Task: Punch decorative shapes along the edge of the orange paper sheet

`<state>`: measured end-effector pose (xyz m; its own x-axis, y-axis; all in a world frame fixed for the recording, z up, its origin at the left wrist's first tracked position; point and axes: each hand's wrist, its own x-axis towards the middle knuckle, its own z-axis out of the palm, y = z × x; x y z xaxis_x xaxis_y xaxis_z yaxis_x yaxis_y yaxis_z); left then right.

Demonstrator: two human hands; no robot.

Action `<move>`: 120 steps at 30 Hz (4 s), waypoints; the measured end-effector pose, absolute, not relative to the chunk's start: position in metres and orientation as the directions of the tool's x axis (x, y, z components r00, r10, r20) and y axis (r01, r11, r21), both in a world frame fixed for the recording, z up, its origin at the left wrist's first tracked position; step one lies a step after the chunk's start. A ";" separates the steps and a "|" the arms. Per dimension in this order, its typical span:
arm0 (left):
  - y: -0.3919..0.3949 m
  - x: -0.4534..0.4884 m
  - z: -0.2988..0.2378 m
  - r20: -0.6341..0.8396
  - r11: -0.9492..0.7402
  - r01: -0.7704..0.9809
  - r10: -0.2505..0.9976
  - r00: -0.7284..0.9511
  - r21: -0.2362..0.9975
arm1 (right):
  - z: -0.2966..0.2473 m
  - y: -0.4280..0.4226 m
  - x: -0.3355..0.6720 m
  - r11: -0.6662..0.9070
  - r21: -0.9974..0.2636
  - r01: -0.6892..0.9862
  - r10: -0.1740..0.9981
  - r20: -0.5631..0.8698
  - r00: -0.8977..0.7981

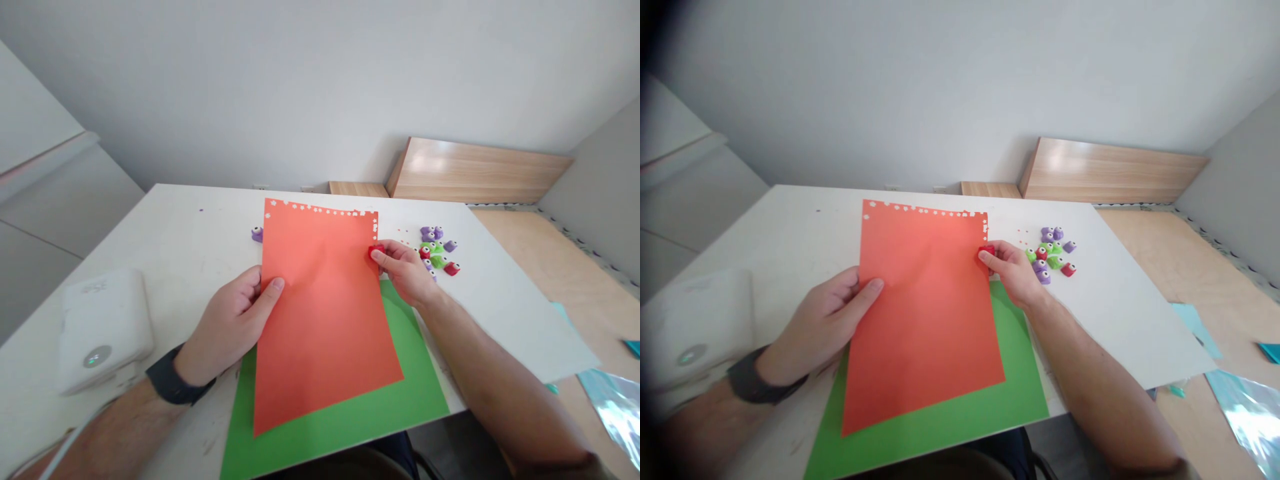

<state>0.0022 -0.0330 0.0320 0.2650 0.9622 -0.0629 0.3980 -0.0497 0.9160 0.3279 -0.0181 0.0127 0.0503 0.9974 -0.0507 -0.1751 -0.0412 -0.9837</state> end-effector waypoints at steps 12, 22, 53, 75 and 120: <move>-0.032 0.006 0.034 -0.049 -0.064 0.385 0.960 0.277 0.921 | 0.009 -0.015 0.327 -0.039 -0.990 -0.133 0.997 -0.047 0.059; -0.033 0.005 0.036 -0.047 -0.074 0.421 0.962 0.270 0.904 | 0.007 -0.017 0.331 -0.097 -0.978 -0.184 0.994 -0.104 0.030; -0.032 0.001 0.035 -0.078 -0.004 0.341 0.971 0.228 0.940 | 0.025 -0.020 0.335 -0.149 -0.925 -0.350 0.981 -0.182 0.066; -0.033 0.002 0.035 -0.094 0.012 0.300 0.961 0.261 0.954 | 0.028 -0.020 0.334 -0.119 -0.923 -0.366 0.990 -0.140 0.031; -0.033 0.003 0.036 -0.083 0.002 0.295 0.962 0.259 0.955 | 0.023 -0.018 0.334 -0.109 -0.918 -0.381 0.992 -0.126 0.021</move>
<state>0.0027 -0.0332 0.0361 0.2594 0.9622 -0.0826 0.2954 0.0024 0.9554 0.3345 -0.0180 0.0233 0.0210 0.9918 -0.1260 -0.3809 -0.1086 -0.9182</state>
